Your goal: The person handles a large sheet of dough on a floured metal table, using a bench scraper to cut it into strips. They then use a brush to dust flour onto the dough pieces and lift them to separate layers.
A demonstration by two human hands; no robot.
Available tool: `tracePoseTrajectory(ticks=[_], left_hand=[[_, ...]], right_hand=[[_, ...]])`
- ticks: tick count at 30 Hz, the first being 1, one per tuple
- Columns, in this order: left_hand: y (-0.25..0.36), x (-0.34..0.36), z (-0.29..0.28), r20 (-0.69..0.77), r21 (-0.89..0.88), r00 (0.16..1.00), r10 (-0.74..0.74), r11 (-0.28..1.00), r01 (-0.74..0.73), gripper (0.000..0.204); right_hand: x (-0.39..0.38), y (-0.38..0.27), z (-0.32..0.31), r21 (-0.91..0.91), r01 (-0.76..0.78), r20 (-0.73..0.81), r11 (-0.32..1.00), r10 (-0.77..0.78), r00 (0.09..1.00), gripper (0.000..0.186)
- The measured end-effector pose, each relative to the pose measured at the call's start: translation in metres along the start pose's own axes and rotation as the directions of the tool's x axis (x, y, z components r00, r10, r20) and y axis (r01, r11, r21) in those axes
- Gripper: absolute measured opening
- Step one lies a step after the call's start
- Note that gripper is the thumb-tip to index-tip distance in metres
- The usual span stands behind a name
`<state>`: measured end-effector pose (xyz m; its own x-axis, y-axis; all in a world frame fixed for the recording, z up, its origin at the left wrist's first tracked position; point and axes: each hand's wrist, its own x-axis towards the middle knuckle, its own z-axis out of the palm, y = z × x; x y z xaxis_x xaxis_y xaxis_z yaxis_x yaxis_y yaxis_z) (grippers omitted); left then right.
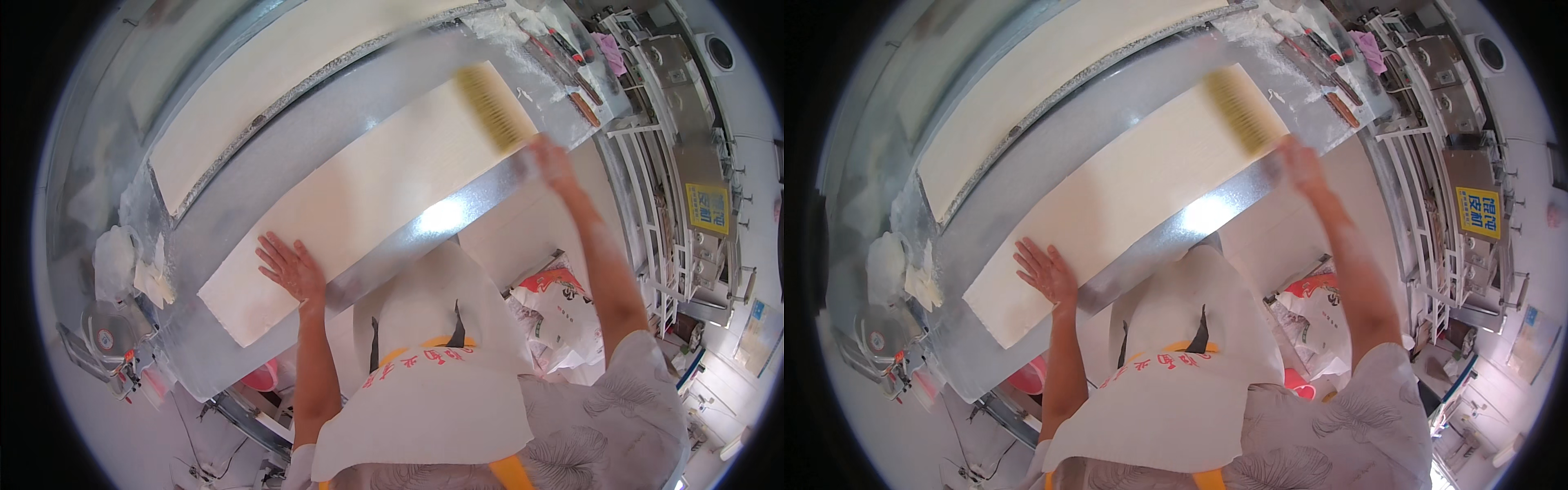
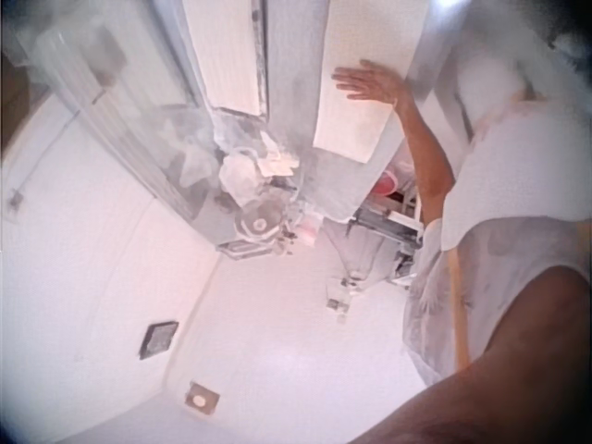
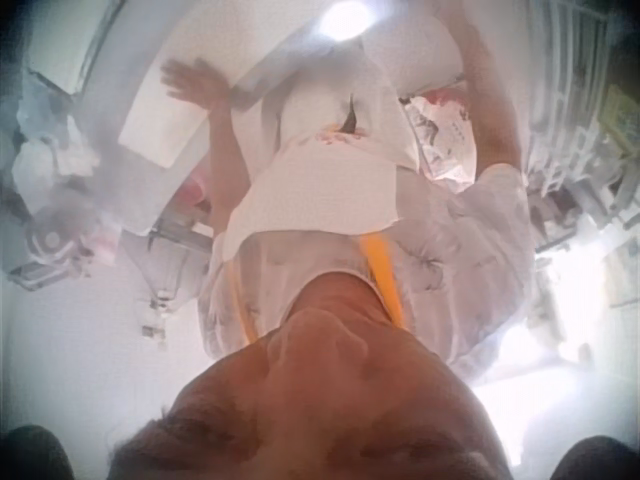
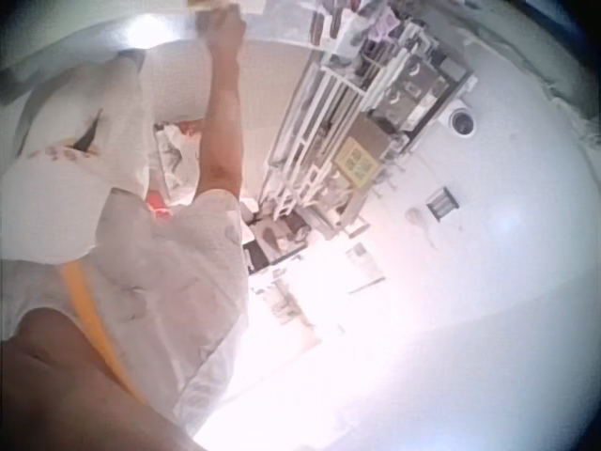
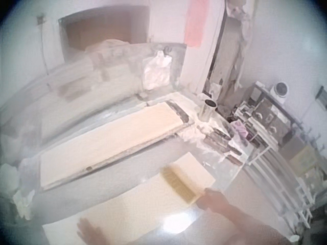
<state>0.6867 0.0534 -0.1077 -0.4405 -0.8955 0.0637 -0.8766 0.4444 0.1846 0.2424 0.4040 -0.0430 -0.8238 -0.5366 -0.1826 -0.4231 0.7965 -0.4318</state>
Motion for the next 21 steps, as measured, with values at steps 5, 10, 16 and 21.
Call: tracePoseTrajectory(ticks=[5,10,16,21], left_hand=[[-0.001,0.0,-0.005,0.038,0.013,0.999,-0.02,1.0,0.02,0.069],[0.001,0.002,-0.005,0.033,0.032,0.999,-0.023,0.999,0.022,0.068],[-0.006,0.0,-0.004,0.052,0.011,0.998,-0.023,1.0,0.023,0.069],[-0.022,0.0,0.0,-0.019,0.114,0.999,0.044,0.993,-0.042,0.07]], right_hand=[[-0.004,0.025,-0.014,0.157,-0.043,-0.138,0.987,0.065,0.988,0.029],[-0.013,0.038,0.001,0.196,0.158,-0.079,0.968,-0.145,0.986,0.025],[0.006,0.039,-0.042,-0.147,-0.09,-0.292,0.985,0.044,0.955,0.026],[-0.04,-0.048,0.021,-0.275,-0.071,-0.259,0.959,-0.002,0.966,0.039]])
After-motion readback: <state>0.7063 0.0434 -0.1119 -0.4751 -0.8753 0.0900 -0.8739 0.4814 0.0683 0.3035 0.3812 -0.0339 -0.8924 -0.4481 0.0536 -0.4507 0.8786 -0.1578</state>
